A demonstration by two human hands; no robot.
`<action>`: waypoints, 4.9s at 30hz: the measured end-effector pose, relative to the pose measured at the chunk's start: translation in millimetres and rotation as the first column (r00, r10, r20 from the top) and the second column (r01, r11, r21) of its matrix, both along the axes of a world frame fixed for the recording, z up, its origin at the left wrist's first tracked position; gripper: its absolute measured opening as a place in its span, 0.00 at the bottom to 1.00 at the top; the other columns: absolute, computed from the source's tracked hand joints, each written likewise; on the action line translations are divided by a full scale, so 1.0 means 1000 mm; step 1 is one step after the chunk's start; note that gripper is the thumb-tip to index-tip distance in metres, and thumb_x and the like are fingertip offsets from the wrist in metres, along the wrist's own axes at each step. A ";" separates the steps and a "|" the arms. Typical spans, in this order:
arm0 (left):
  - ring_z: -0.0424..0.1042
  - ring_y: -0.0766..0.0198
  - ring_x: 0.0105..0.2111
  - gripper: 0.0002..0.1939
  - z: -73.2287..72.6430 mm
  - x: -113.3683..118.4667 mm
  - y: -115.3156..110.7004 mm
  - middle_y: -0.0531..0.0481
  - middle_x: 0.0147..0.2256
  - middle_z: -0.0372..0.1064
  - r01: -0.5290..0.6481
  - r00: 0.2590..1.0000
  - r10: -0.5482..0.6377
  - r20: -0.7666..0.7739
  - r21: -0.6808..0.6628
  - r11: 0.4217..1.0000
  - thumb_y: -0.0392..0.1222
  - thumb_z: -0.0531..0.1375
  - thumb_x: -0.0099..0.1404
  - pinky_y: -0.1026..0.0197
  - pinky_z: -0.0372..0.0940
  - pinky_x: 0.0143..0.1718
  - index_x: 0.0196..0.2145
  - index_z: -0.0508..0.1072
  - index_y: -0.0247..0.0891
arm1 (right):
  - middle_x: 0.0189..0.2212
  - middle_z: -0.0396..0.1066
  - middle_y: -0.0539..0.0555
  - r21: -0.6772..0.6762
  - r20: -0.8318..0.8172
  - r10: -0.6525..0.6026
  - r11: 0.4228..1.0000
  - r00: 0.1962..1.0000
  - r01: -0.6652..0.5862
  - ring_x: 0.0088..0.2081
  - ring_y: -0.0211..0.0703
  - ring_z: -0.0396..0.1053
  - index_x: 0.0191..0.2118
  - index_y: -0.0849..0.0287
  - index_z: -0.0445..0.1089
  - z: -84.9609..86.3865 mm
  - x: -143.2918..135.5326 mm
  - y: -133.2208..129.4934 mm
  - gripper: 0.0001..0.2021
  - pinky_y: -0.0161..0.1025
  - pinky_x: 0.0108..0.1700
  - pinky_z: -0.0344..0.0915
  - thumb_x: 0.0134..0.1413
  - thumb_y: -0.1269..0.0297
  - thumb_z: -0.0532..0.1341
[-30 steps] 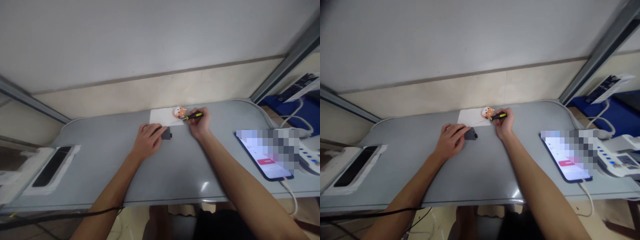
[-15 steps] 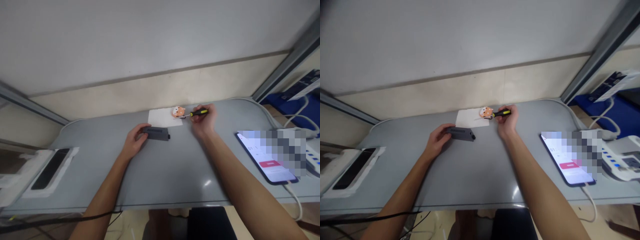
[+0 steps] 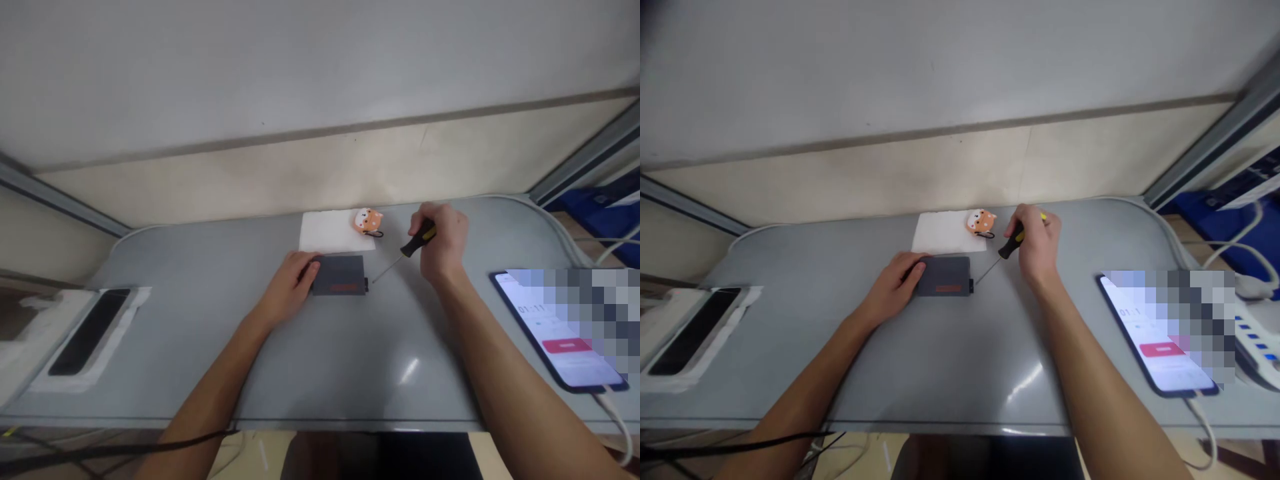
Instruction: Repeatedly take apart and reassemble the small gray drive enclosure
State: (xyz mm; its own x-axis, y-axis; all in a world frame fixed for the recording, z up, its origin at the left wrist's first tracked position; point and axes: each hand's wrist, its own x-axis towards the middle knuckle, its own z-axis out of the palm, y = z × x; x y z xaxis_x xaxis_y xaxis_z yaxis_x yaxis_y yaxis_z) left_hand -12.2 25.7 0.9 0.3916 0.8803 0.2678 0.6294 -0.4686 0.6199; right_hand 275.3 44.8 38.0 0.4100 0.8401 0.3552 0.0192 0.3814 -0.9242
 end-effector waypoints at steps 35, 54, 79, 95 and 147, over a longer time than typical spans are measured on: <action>0.73 0.58 0.43 0.14 0.006 0.001 0.002 0.47 0.38 0.77 -0.162 0.987 0.156 0.050 0.154 0.975 0.44 0.54 0.78 0.54 0.70 0.45 0.40 0.79 0.41 | 0.14 0.57 0.45 -0.011 0.588 0.309 0.927 0.747 -0.375 0.20 0.33 0.50 0.18 0.56 0.59 0.021 -0.060 -0.049 0.14 0.38 0.26 0.49 0.53 0.70 0.57; 0.74 0.57 0.43 0.07 0.023 0.009 -0.012 0.46 0.41 0.76 0.065 0.997 -0.077 0.027 0.303 0.951 0.40 0.60 0.73 0.50 0.71 0.48 0.41 0.80 0.42 | 0.14 0.58 0.47 -0.087 0.385 0.350 0.935 0.854 -0.344 0.20 0.34 0.55 0.16 0.57 0.64 0.025 -0.043 -0.038 0.15 0.38 0.25 0.50 0.52 0.71 0.55; 0.74 0.54 0.45 0.14 0.007 -0.009 0.092 0.45 0.42 0.79 0.109 0.974 -0.068 -0.214 0.185 0.977 0.49 0.59 0.76 0.49 0.69 0.51 0.41 0.83 0.41 | 0.18 0.60 0.48 -0.335 -0.245 -0.231 0.931 0.942 0.142 0.23 0.37 0.58 0.18 0.57 0.69 -0.019 -0.011 0.011 0.17 0.35 0.25 0.54 0.50 0.53 0.57; 0.72 0.60 0.34 0.19 0.017 0.004 -0.006 0.47 0.40 0.74 -0.287 0.957 0.289 -0.015 -0.180 0.941 0.52 0.55 0.76 0.55 0.71 0.40 0.55 0.74 0.40 | 0.18 0.62 0.48 -0.337 -0.108 -0.211 0.927 0.971 0.164 0.25 0.38 0.61 0.19 0.58 0.72 -0.015 -0.017 0.006 0.16 0.37 0.28 0.55 0.53 0.57 0.56; 0.76 0.56 0.50 0.14 -0.005 0.012 -0.026 0.47 0.50 0.79 -0.245 0.934 0.298 0.198 -0.252 0.936 0.45 0.55 0.75 0.51 0.71 0.54 0.50 0.78 0.44 | 0.14 0.62 0.48 -0.245 0.163 0.350 0.920 0.922 -0.306 0.21 0.37 0.59 0.14 0.56 0.67 -0.004 -0.038 -0.016 0.15 0.37 0.25 0.53 0.48 0.63 0.55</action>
State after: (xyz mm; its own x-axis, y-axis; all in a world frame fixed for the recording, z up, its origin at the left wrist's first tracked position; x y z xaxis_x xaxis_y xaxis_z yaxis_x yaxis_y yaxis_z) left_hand -0.1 -0.7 -4.0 0.0800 0.9908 0.1089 0.5414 -0.1349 0.8299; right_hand 237.6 28.9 33.8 0.0373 0.9789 0.2009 0.1192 0.1952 -0.9735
